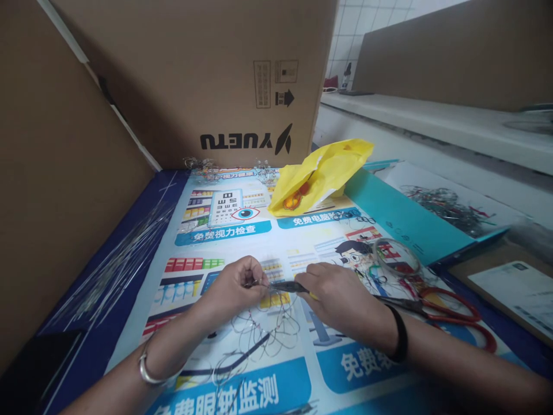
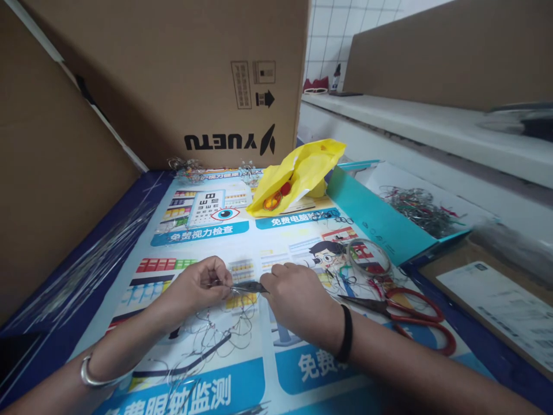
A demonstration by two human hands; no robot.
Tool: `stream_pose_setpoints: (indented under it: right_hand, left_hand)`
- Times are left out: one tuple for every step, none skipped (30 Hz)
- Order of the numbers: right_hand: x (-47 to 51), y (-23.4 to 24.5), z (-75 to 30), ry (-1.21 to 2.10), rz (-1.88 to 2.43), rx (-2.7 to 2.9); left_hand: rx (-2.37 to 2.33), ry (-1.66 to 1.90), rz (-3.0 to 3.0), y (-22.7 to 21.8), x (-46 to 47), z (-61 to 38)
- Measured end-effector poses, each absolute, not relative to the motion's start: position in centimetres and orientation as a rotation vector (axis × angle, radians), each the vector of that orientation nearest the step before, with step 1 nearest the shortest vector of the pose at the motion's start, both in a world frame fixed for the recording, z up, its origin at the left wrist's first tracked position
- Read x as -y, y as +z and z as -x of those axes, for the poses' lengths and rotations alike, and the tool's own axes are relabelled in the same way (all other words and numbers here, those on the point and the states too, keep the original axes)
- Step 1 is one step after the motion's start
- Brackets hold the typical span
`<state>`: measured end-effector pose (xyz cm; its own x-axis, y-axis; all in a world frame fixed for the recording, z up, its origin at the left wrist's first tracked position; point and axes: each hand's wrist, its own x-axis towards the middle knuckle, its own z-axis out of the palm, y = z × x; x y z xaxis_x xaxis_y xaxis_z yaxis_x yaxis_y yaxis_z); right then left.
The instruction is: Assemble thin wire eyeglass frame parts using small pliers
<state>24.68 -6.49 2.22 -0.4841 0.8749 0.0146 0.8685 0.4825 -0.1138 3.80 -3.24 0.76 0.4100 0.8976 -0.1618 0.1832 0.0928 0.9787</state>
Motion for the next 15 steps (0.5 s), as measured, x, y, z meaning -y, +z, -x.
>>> stream_pose_setpoints:
  right_hand:
    - [6.46,2.20,-24.71,0.120,1.546,2.655]
    - [6.45,2.17,-24.75,0.102,1.531,2.671]
    - [6.45,2.14,-24.79,0.082,1.519,2.684]
    - [6.46,2.11,-24.82,0.062,1.510,2.695]
    - [6.49,2.07,-24.83,0.037,1.509,2.700]
    - [6.52,2.03,-24.83,0.011,1.511,2.702]
    - [6.55,1.99,-24.82,-0.016,1.513,2.703]
    - [6.57,1.94,-24.79,-0.039,1.516,2.703]
    - [6.58,1.90,-24.75,-0.057,1.518,2.701]
    - [6.59,1.86,-24.71,-0.066,1.518,2.701]
    - [6.59,1.83,-24.67,-0.073,1.517,2.700]
    - [6.58,1.81,-24.64,-0.075,1.516,2.701]
    - [6.57,1.81,-24.62,-0.078,1.516,2.700]
    - [6.57,1.82,-24.61,-0.082,1.516,2.699]
    - [6.56,1.84,-24.62,-0.085,1.516,2.698]
  left_hand:
    - [-1.044,0.709,-1.400,0.66,3.22,-3.77]
    - [-1.042,0.706,-1.400,0.57,3.19,-3.75]
    - [-1.041,0.699,-1.404,0.49,3.16,-3.73]
    - [-1.043,0.694,-1.411,0.42,3.12,-3.71]
    - [-1.047,0.690,-1.421,0.36,3.08,-3.71]
    - [-1.053,0.690,-1.437,0.30,3.05,-3.70]
    - [-1.059,0.696,-1.455,0.24,3.03,-3.70]
    - [-1.062,0.700,-1.475,0.19,3.02,-3.70]
    - [-1.063,0.705,-1.495,0.13,3.02,-3.69]
    - [-1.064,0.710,-1.514,0.07,3.04,-3.67]
    - [-1.065,0.711,-1.532,0.02,3.07,-3.64]
    - [-1.067,0.713,-1.546,-0.03,3.10,-3.60]
    - [-1.069,0.712,-1.559,-0.08,3.13,-3.55]
    - [-1.069,0.710,-1.571,-0.12,3.16,-3.50]
    - [-1.069,0.711,-1.585,-0.16,3.18,-3.47]
